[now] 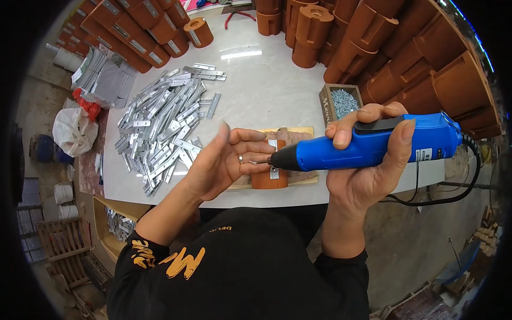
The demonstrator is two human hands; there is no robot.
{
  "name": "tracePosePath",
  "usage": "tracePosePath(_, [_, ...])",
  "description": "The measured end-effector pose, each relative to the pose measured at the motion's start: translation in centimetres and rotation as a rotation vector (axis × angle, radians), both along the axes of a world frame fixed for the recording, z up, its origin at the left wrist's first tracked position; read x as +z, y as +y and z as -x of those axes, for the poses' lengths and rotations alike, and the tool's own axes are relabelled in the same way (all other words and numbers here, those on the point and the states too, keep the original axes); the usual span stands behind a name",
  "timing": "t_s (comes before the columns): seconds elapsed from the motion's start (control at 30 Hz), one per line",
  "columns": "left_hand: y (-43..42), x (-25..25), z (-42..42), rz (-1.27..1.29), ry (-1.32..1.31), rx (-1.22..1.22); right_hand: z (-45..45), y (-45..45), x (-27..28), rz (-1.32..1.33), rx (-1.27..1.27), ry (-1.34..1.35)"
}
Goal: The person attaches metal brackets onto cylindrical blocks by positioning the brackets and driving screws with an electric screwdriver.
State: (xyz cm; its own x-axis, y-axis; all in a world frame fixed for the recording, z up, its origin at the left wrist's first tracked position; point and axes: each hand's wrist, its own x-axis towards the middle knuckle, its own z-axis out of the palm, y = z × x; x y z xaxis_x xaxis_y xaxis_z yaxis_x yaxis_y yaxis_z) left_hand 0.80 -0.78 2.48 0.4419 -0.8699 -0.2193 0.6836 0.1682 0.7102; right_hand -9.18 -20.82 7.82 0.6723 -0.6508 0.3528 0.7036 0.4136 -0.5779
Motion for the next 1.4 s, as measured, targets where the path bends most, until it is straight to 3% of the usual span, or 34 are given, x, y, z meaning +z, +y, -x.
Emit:
tracePosePath(0.1, [0.4,0.2,0.3,-0.188,-0.381,-0.031,0.2,-0.6,0.3,-0.004,0.007,-0.008])
tracePosePath(0.27, [0.3,-1.4,1.6,-0.273,-0.936,0.120,0.5,-1.0,0.3,-0.015,0.012,-0.007])
tracePosePath(0.37, [0.3,-1.8,1.6,-0.351,-0.882,0.084,0.4,-1.0,0.3,-0.015,0.011,-0.015])
tracePosePath(0.57, [0.2,-1.3,1.9,-0.445,-1.120,0.141,0.4,-0.9,0.4,0.007,0.015,-0.014])
tracePosePath(0.77, [-0.1,-1.7,2.0,-0.374,-1.308,0.238,0.1,-0.6,0.2,0.034,0.017,-0.011])
tracePosePath(1.07, [-0.4,-1.2,2.4,-0.391,-1.270,0.283,0.2,-0.3,0.0,0.099,0.009,-0.013])
tracePosePath(1.4, [-1.9,-3.7,1.9,-0.275,-1.407,0.375,-0.5,-0.4,0.0,0.171,-0.073,-0.010])
